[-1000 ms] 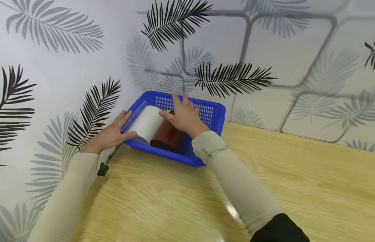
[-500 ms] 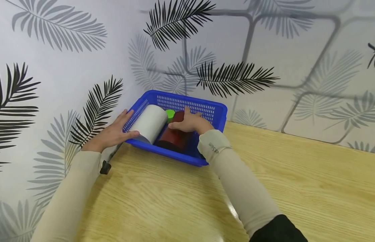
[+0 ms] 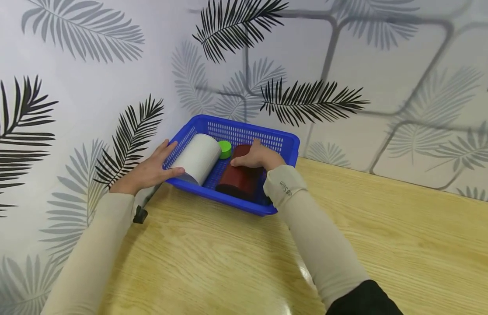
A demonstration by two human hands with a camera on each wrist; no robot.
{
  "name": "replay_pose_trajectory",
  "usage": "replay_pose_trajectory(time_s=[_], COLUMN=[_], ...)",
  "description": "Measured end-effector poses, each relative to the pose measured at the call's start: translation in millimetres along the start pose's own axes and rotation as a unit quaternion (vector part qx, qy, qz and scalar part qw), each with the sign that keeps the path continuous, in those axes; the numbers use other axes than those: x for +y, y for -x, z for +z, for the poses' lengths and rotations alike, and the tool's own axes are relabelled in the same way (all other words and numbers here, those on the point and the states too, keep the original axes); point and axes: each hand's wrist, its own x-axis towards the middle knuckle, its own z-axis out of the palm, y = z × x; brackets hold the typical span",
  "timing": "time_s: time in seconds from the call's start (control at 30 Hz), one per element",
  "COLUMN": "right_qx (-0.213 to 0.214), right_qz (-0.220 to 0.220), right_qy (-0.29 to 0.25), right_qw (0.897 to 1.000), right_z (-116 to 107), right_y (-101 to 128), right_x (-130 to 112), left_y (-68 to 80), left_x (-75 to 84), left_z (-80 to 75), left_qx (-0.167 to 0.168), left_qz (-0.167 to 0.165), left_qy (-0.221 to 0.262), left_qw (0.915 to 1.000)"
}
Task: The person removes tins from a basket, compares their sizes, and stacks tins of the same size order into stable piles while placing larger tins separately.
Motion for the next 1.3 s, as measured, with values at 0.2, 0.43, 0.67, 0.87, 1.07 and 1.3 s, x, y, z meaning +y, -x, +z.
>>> replay_pose_trajectory(time_s=[0.2,0.43,0.67,0.87,1.07,1.3], right_qx=[0.004,-0.009,0.001,0.017,0.049,0.125], right_qz=[0.021,0.064,0.07,0.052,0.006,-0.098], right_qy=[0.053,-0.019,-0.082,-0.119,-0.161,-0.209], right_qw=[0.998,0.998,0.994,0.991,0.986,0.965], right_z=[1,6,10,7,-7,-22], right_y=[6,3,-9,-9,10,35], right_x=[-8,-1,4,9,3,-3], left_y=[-1.2,-2.4,-1.4,-1.4,-1.3,1.3], left_x=[-1.0,0.4,0.7,2.7,4.3,8.5], left_z=[-1.8,-1.0,-1.6,-1.3,-1.8,-1.2], left_qx=[0.004,0.005,0.004,-0.008,-0.012,-0.011], left_qz=[0.0,0.004,-0.001,-0.006,-0.01,-0.003], left_qy=[0.0,0.006,0.005,-0.001,-0.007,0.003], left_qw=[1.0,1.0,1.0,0.9999,0.9998,0.9999])
